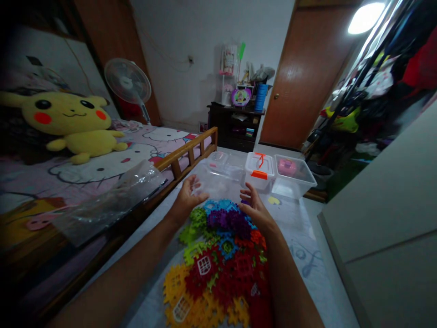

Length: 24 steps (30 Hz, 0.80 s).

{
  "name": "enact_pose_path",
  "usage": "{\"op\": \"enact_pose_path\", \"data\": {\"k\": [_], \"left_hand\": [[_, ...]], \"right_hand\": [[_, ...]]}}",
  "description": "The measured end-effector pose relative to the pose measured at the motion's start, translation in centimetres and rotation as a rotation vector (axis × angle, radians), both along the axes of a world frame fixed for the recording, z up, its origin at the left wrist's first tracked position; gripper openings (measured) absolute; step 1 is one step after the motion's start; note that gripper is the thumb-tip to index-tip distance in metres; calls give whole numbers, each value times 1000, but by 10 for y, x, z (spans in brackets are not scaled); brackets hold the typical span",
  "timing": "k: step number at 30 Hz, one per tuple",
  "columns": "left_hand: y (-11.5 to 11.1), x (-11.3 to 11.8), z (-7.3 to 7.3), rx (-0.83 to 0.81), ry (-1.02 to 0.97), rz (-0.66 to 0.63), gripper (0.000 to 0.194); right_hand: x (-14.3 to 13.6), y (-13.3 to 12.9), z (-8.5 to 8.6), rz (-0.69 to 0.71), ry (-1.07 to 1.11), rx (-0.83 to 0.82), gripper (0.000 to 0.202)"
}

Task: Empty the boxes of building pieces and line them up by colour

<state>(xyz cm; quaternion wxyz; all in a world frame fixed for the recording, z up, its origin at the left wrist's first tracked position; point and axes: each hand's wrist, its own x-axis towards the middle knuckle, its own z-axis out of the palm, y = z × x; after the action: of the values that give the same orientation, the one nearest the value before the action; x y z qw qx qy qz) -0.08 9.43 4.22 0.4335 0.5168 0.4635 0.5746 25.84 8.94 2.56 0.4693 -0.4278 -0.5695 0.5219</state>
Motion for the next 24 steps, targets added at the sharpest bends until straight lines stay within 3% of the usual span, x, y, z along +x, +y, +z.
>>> {"op": "enact_pose_path", "data": {"k": [4, 8, 12, 17, 24], "left_hand": [[45, -26, -3, 38, 339, 317, 97], [78, -27, -10, -23, 611, 453, 91], [99, -15, -17, -92, 771, 512, 91], [117, -6, -20, -130, 772, 554, 95], [118, -10, -32, -115, 699, 509, 116]], "right_hand": [[9, 7, -12, -71, -91, 26, 76], [10, 6, -10, 9, -156, -2, 68], [9, 3, -8, 75, -199, -29, 68], [11, -1, -6, 105, -331, -28, 72], [7, -5, -2, 187, -520, 36, 70]]}}
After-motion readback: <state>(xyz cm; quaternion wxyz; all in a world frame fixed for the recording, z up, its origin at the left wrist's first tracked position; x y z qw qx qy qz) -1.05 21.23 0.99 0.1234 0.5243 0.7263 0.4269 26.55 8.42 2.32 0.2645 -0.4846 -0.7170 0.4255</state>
